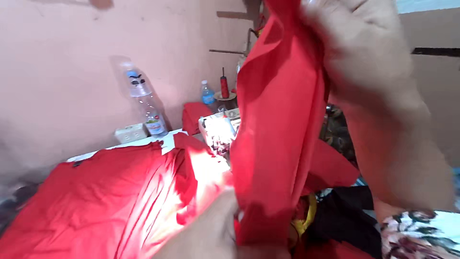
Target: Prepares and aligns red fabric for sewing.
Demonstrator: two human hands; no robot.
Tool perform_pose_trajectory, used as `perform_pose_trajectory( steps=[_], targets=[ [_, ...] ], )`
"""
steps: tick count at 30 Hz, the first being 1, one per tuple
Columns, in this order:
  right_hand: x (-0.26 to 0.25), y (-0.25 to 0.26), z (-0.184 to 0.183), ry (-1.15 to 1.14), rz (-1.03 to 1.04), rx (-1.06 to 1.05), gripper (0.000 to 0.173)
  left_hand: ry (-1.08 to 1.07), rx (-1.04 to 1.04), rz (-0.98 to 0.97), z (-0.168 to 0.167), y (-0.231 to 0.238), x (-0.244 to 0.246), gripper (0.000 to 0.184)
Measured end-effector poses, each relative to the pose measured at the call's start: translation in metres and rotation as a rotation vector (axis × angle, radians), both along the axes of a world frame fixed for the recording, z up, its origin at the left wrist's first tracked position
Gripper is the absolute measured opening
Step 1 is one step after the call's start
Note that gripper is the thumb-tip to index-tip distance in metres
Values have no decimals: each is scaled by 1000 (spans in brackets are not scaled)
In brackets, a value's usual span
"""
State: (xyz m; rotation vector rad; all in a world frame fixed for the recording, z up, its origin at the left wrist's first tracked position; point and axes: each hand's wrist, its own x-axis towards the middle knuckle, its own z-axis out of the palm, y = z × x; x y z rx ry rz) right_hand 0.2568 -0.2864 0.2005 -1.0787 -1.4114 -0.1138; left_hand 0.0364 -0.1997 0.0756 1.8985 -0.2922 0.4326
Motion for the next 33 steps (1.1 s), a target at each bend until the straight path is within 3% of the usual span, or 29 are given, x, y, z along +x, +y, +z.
perform_pose_trajectory(
  steps=[2,5,7,9,10,12,14,16,17,20,23,26,27,29,30,31,32,33],
  targets=[
    [-14,-9,0,97,-57,19,24,85,33,-31,-30,-3,-16,24],
    [-4,8,2,110,-60,168,26,90,-225,-23,-72,2,-46,13],
    [3,9,-1,126,-101,166,26,20,-433,145,-76,9,-66,15],
    [15,10,-2,94,-102,143,28,-132,-633,440,-55,9,-76,19],
    [17,10,-5,56,-139,123,26,-196,-626,651,-37,9,-75,29],
    [10,9,-18,-101,-179,57,19,-237,-277,773,-16,28,-76,30],
    [-11,16,-36,-252,15,-35,48,-176,133,629,-2,51,-73,16],
    [-39,28,-59,-316,325,-253,78,-125,284,527,21,53,-56,12],
    [-49,37,-70,-301,444,-383,75,-80,308,488,33,53,-52,10],
    [-49,50,-83,-289,650,-617,19,180,378,339,43,72,-61,13],
    [-24,44,-75,-340,619,-524,26,289,232,92,4,111,-76,9],
    [-16,49,-81,-431,507,-467,20,237,-11,206,-27,116,-74,6],
    [-23,53,-87,-443,525,-529,29,227,-45,251,-27,110,-68,10],
    [-43,66,-107,-358,707,-701,64,208,18,291,-16,96,-56,14],
    [-53,73,-118,-273,797,-775,67,205,71,291,-9,90,-53,13],
    [-60,78,-128,-198,853,-826,50,217,123,292,-2,87,-53,12],
    [-64,81,-133,-144,882,-860,21,241,180,308,3,87,-55,13],
    [-64,81,-132,-133,894,-871,15,273,236,320,4,91,-60,19]
  ],
)
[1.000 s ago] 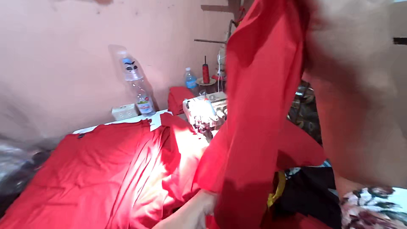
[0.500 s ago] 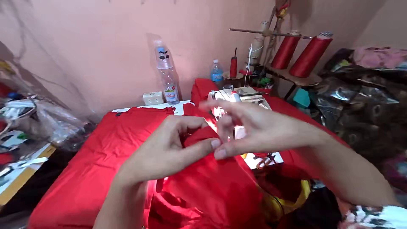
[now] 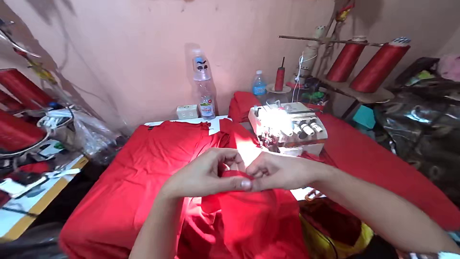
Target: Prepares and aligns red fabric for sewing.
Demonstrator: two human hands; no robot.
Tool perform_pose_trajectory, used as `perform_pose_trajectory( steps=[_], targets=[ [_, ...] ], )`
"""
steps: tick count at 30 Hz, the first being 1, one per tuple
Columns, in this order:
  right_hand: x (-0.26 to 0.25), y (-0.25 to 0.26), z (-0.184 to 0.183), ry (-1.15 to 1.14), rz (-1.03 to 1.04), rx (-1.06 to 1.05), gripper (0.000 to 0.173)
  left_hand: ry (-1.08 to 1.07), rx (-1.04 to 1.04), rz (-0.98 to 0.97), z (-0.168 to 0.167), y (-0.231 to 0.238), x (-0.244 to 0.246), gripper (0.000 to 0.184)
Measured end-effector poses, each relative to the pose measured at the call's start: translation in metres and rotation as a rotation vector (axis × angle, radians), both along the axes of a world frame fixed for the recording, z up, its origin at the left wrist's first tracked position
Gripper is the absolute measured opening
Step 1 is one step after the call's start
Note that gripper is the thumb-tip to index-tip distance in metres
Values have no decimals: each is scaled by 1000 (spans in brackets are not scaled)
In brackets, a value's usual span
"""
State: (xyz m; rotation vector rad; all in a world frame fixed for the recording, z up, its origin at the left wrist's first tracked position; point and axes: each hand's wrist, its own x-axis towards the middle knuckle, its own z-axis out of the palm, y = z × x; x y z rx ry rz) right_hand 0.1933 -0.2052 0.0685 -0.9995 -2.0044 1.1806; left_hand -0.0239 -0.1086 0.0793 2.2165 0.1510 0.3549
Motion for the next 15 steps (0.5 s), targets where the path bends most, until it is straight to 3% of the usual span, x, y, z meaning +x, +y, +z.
perform_pose_trajectory(
  steps=[3,6,7,9,10,12,13,15],
  targets=[
    [21,-17,18,74,-120,29,20,12,-49,-1,-18,22,-19,25],
    [36,-20,19,130,-153,105,12,-300,-297,182,-31,9,-14,12],
    [38,-14,13,113,-91,114,18,-406,-413,195,-31,1,-3,10],
    [30,-7,6,92,-43,-10,56,-483,-392,221,-24,-15,19,8],
    [24,-5,4,109,-61,-73,55,-478,-260,225,-21,-20,26,11],
    [19,-8,6,123,-147,-56,20,-459,-11,256,-19,-26,31,15],
    [21,-13,9,113,-218,29,12,-425,25,242,-19,-28,29,20],
    [34,-29,15,100,-388,284,16,-289,-29,102,-28,-35,19,30]
  ],
)
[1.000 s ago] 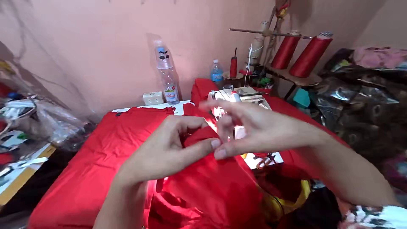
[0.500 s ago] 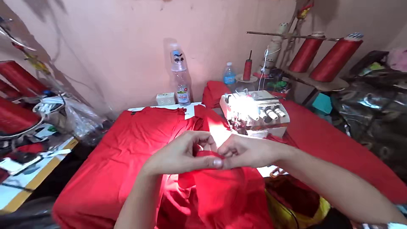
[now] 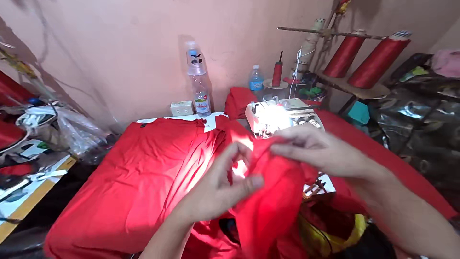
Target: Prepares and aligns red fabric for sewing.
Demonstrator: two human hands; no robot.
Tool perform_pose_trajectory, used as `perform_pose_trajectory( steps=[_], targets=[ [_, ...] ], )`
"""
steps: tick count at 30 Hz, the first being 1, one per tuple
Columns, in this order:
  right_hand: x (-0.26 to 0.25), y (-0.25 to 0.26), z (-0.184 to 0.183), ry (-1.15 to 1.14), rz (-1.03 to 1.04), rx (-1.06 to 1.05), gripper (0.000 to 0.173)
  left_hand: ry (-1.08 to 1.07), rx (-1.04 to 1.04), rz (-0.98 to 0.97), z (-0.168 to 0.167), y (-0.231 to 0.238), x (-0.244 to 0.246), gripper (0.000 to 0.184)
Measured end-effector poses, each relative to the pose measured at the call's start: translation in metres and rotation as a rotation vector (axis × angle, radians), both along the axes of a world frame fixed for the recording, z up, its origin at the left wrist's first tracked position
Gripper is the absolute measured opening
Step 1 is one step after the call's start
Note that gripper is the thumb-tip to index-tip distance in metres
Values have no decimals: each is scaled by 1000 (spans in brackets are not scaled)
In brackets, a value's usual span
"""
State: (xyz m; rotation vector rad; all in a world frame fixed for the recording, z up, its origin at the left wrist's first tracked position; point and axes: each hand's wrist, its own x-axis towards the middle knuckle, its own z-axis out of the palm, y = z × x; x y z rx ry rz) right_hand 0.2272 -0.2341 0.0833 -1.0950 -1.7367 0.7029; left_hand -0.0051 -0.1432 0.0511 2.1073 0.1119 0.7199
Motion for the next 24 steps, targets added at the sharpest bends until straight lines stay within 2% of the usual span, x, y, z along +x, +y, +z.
perform_pose_trajectory(
  steps=[4,5,6,8,10,14,15,17,19,21,24],
  targets=[
    [37,-38,10,42,-367,378,14,188,34,-346,-63,-10,-5,24],
    [48,-45,7,32,-382,458,17,211,-50,-326,-71,-12,-11,24],
    [60,-53,-1,30,-359,526,19,194,-171,-215,-71,-17,-19,23],
    [81,-66,-25,107,-362,643,19,90,-323,-33,-57,-18,-42,18],
    [79,-73,-36,217,-437,710,16,-63,-227,141,-38,-6,-69,17],
    [24,-48,-36,294,-596,557,10,-111,179,611,10,48,-91,14],
    [13,-33,-44,334,-640,496,15,-38,241,708,19,62,-86,17],
    [0,2,-76,502,-664,324,23,245,397,804,28,96,-67,21],
    [-10,36,-112,738,-643,149,24,503,446,889,12,121,-30,30],
    [-17,57,-136,938,-597,13,20,504,426,798,-12,117,11,32],
    [-23,63,-152,950,-498,-80,26,441,243,295,-26,84,64,32]
  ],
)
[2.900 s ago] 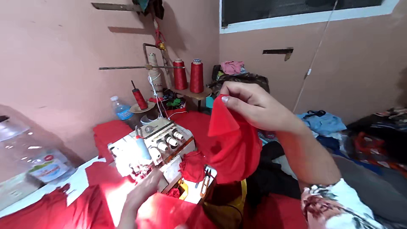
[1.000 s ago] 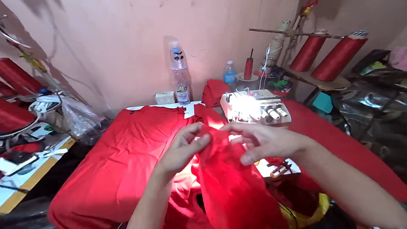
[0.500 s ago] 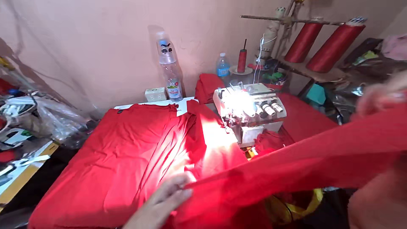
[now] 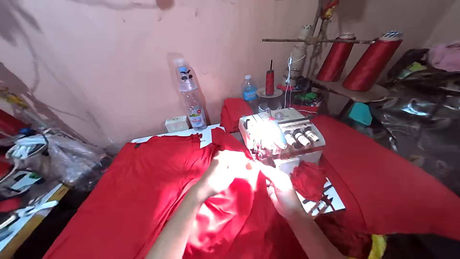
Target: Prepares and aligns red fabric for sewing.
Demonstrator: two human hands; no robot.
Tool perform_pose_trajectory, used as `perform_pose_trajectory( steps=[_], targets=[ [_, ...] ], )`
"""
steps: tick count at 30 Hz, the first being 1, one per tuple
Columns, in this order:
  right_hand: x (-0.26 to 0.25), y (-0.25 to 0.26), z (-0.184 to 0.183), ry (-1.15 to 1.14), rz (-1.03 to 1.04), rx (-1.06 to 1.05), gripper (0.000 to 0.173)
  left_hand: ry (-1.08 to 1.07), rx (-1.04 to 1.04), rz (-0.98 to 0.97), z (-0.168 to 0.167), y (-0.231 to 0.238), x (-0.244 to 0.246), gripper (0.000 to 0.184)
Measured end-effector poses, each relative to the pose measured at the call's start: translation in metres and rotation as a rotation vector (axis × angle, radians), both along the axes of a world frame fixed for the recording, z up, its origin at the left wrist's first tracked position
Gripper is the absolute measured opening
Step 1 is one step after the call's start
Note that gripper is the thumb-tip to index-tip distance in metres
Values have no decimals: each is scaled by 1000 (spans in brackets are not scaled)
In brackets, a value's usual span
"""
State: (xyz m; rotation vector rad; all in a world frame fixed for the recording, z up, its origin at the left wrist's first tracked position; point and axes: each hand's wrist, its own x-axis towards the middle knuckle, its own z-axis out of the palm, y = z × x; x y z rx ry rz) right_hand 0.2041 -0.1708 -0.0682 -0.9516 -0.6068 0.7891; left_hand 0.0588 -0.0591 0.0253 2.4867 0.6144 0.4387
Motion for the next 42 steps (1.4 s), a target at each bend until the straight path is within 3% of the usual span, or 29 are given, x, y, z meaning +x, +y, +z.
perform_pose_trajectory(
  steps=[2,4,9,11,15,19,24,27,31,35,38,42],
  targets=[
    [-3,-4,1,-71,-13,-27,21,24,-119,-206,-7,-6,19,34],
    [-4,-12,4,-170,-23,9,19,-70,-188,-214,-12,-8,27,29],
    [-19,-46,2,-347,35,87,13,-395,93,-104,-12,-18,23,19],
    [-24,-51,-4,-385,-18,65,6,-378,89,-92,-20,-15,25,20],
    [-18,-38,-37,-602,-241,-85,14,-168,57,78,-43,-10,36,24],
    [-11,-27,-57,-862,-509,-203,23,-217,147,130,-56,-10,47,20],
    [-3,-15,-52,-791,-499,-176,21,-239,159,95,-60,-7,50,21],
    [-11,-22,-58,-764,-513,-142,20,-121,68,118,-57,-10,41,23],
    [-17,-33,-68,-756,-514,-140,21,-56,86,91,-56,-14,38,29],
    [-16,-30,-68,-730,-512,-138,26,47,120,192,-53,-18,46,30],
    [-14,-29,-69,-728,-520,-116,28,-153,277,205,-73,-25,46,21],
    [-13,-33,-67,-682,-434,-171,20,-125,586,148,-93,-58,35,23]
  ],
)
